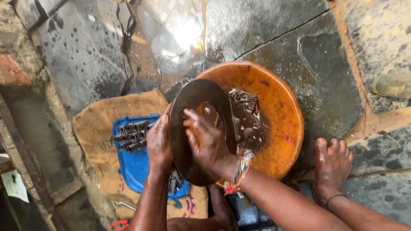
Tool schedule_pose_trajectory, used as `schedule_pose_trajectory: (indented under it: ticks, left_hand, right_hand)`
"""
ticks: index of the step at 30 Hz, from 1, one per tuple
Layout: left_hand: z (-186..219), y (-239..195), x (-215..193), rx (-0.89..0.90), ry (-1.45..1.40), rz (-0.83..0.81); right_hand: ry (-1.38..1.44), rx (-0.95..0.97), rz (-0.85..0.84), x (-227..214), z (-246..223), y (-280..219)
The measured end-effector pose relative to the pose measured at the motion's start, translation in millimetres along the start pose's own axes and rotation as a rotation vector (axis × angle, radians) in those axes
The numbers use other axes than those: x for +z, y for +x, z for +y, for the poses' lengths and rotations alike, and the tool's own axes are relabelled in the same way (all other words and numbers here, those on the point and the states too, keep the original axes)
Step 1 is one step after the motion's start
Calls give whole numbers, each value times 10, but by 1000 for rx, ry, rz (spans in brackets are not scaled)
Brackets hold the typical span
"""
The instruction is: The person scrubs a circular metal part with a brush and water in an orange basin. They rinse the part and continue scrubbing it with their hands. A blue tray with springs and other small metal parts is visible nearby.
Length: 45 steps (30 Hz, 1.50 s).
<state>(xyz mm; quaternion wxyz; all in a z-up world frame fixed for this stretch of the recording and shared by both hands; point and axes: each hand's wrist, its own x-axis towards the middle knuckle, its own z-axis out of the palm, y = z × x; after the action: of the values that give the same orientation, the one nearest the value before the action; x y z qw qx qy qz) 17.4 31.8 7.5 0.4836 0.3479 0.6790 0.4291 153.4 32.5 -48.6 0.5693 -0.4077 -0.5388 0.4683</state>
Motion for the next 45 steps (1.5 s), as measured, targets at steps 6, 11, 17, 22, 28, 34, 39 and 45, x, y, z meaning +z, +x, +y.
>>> schedule_pose_trajectory:
  ticks: [6,11,17,22,28,34,39,45]
  left_hand:
    - [-17,-35,-4,13,23,9]
    - [-55,-79,-13,-1,-56,0]
    - [-65,-89,-4,-23,-84,33]
    - [-76,-93,-96,26,46,24]
    - [-49,-77,1,54,73,23]
    - [-219,-130,-77,53,-27,30]
    - [-140,-190,-82,84,127,21]
    - [-151,-164,-119,50,69,16]
  right_hand:
    - [-72,137,51,38,259,245]
    - [1,150,140,110,152,-64]
    - [274,409,55,256,460,144]
    - [-129,-61,-162,196,340,-206]
    - [-39,-60,-200,130,325,-144]
    - [-125,151,-131,55,785,167]
    - [43,-38,-243,45,214,-190]
    - [-71,156,-139,61,742,212]
